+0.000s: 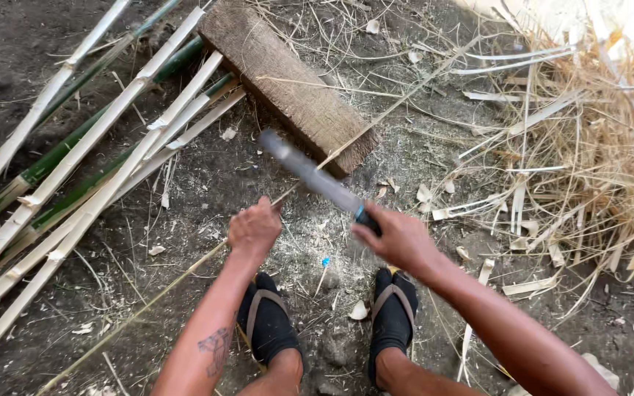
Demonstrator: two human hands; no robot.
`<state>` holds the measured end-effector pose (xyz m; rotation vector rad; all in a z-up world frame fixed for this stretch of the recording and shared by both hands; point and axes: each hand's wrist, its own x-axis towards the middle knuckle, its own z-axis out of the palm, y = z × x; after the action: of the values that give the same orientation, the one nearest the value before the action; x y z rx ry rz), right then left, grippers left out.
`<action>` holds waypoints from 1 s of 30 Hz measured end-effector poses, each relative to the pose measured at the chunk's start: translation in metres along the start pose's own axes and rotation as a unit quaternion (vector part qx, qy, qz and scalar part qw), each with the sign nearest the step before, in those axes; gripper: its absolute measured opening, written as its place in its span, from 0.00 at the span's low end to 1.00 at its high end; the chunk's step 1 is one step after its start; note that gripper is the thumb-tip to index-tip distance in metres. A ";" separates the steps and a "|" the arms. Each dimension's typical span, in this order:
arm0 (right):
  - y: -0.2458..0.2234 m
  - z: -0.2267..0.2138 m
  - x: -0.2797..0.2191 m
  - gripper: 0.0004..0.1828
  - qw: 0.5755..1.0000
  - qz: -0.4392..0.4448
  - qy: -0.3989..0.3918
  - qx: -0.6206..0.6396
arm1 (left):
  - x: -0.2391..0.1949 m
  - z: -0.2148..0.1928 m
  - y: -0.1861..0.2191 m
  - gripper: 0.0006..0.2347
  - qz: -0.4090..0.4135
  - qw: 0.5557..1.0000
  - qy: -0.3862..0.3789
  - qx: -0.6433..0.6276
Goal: The person uses a machete to split bamboo poles into thin strips. They repeatedly strike the bamboo against a wooden block to separate it into smaller pieces, handling multiple bamboo poles throughout the process.
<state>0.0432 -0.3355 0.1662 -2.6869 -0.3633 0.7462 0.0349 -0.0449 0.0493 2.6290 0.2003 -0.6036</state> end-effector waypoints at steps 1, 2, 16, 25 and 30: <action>0.004 -0.003 0.002 0.33 0.998 -0.041 -0.008 -0.052 | 0.001 -0.002 0.000 0.19 -0.014 1.000 -0.021 0.001; 0.005 -0.003 0.002 0.36 0.992 -0.082 -0.017 -0.098 | -0.002 -0.005 -0.005 0.21 -0.030 0.999 -0.043 0.007; -0.006 0.005 -0.003 0.25 0.985 0.005 -0.146 -0.090 | -0.011 -0.001 -0.040 0.17 -0.030 0.997 -0.030 0.060; 0.125 -0.051 0.040 0.32 0.977 0.087 0.179 -0.075 | -0.036 -0.032 -0.080 0.22 -0.032 0.995 -0.074 0.053; 0.083 -0.027 0.029 0.31 0.979 0.161 0.128 0.004 | 0.027 -0.016 0.030 0.22 0.136 0.990 0.020 -0.013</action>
<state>0.0949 -0.4087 0.1439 -2.8208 0.1424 0.4711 0.0722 -0.0638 0.0615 2.5834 -0.1354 -0.4525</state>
